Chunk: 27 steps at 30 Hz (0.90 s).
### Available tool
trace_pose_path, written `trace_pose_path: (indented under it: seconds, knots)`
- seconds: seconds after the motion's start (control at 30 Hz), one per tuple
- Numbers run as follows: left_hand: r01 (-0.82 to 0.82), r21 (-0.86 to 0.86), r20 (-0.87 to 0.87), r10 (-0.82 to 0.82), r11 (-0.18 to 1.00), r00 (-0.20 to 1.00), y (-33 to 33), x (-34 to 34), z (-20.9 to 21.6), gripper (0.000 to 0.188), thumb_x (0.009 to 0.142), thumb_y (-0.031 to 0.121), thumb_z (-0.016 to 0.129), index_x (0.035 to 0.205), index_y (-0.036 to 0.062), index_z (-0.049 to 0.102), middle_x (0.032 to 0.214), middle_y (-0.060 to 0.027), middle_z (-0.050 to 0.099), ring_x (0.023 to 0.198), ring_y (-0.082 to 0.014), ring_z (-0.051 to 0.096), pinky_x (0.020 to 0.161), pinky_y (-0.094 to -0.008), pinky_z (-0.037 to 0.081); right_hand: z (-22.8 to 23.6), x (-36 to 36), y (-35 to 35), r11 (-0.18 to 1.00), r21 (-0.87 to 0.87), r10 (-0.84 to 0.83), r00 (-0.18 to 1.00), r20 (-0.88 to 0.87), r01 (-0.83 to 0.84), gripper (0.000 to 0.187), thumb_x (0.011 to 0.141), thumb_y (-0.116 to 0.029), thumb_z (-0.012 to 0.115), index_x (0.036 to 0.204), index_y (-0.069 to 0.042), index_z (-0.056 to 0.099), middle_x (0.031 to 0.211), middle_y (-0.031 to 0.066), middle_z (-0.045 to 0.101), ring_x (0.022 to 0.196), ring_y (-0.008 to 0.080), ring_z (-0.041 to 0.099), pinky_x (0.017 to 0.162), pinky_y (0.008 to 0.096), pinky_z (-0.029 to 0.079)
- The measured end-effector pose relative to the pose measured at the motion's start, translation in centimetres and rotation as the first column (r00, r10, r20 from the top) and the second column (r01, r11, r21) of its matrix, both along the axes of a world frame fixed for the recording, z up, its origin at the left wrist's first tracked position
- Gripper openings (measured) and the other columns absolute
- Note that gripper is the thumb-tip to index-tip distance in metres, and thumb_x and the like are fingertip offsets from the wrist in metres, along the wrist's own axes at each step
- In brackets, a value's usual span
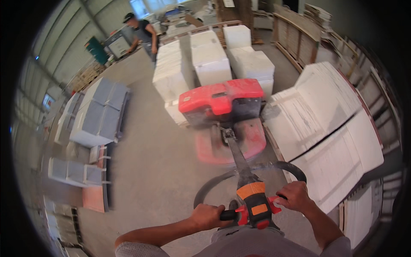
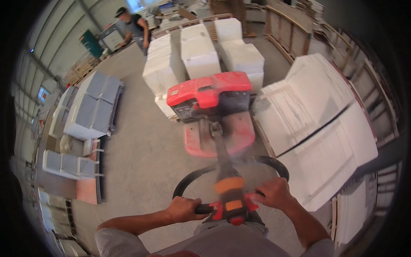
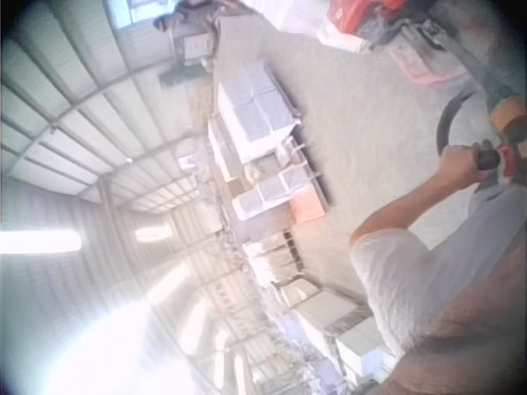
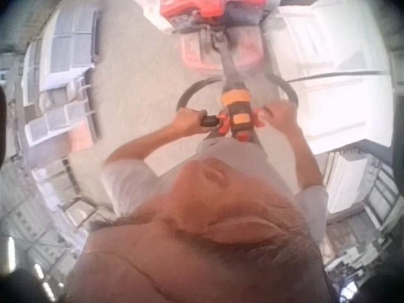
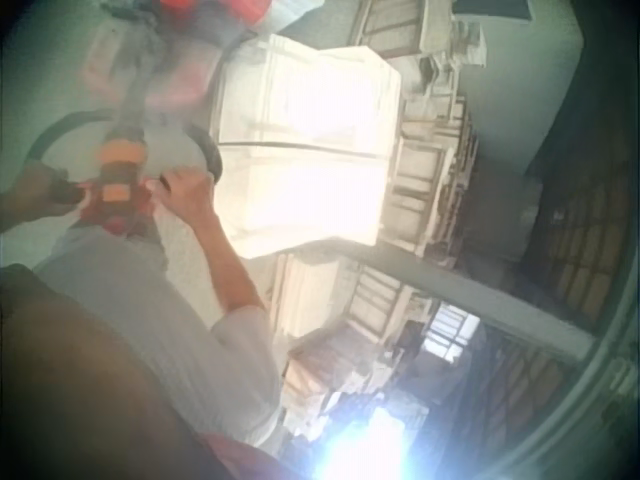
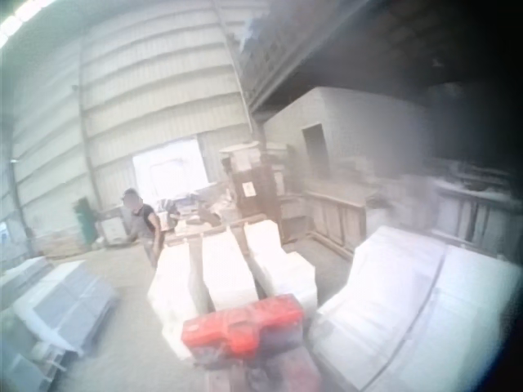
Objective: The person operates a red manual pallet jack in a warehouse, moving it forward and backward between stacks of white foam blocks and wooden pallets. The person steers the jack around obstacles and positions it near different stacks throughout the clip.
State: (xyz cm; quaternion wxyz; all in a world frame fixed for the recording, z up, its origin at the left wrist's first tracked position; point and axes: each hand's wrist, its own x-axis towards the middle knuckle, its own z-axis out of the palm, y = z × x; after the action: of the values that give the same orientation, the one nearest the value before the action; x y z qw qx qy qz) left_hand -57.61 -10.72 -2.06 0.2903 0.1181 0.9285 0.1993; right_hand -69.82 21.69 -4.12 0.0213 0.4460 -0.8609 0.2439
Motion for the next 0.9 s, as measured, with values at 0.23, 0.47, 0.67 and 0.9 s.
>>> trace_pose_path:
  seconds: [0.23,0.47,0.67,0.9]
  knots:
    - [-0.076,0.007,-0.21,0.076,0.997,0.975,0.3,-1.1,-0.6,0.051,0.08,0.06,0.07,0.072,0.0097,0.062,0.058,-0.0104,0.064,0.053,-0.032,0.066,0.048,-0.0424,0.053,-1.5,-2.4,-0.1,0.999,-0.048,-0.007,0.995,-0.096,0.002,0.045,0.076,-0.046,0.079,0.056,-0.014,0.055,0.051,0.0022,0.047,0.045,0.0211,0.051,0.043,0.0357,0.038]
    - [-0.059,-0.013,-0.082,0.058,0.998,0.995,1.7,1.4,-2.5,0.051,0.085,0.059,0.064,0.085,0.0076,0.064,0.067,-0.0131,0.069,0.061,-0.0335,0.068,0.055,-0.0445,0.055,-3.4,-0.1,0.8,0.989,-0.146,-0.011,0.998,-0.058,0.002,0.04,0.075,-0.043,0.078,0.057,-0.012,0.059,0.054,0.0038,0.054,0.048,0.0239,0.055,0.046,0.0374,0.04]
    - [-0.102,0.072,-0.07,0.107,0.992,0.992,2.2,3.7,-4.2,0.05,0.086,0.055,0.064,0.094,0.0055,0.061,0.072,-0.0152,0.069,0.065,-0.0361,0.068,0.058,-0.0469,0.054,-4.9,1.9,1.4,0.995,-0.069,-0.066,0.998,0.025,0.067,0.037,0.076,-0.045,0.074,0.062,-0.011,0.065,0.058,0.0066,0.059,0.053,0.0277,0.058,0.054,0.0412,0.043]
    - [-0.139,0.093,-0.147,0.152,0.986,0.977,3.2,5.8,-5.6,0.048,0.085,0.053,0.065,0.092,0.0056,0.065,0.067,-0.0145,0.066,0.062,-0.0372,0.066,0.058,-0.0488,0.052,-5.4,2.9,1.8,0.996,-0.077,-0.043,0.998,0.049,0.047,0.027,0.078,-0.033,0.07,0.064,-0.01,0.066,0.061,0.0083,0.062,0.057,0.0293,0.06,0.058,0.0419,0.045]
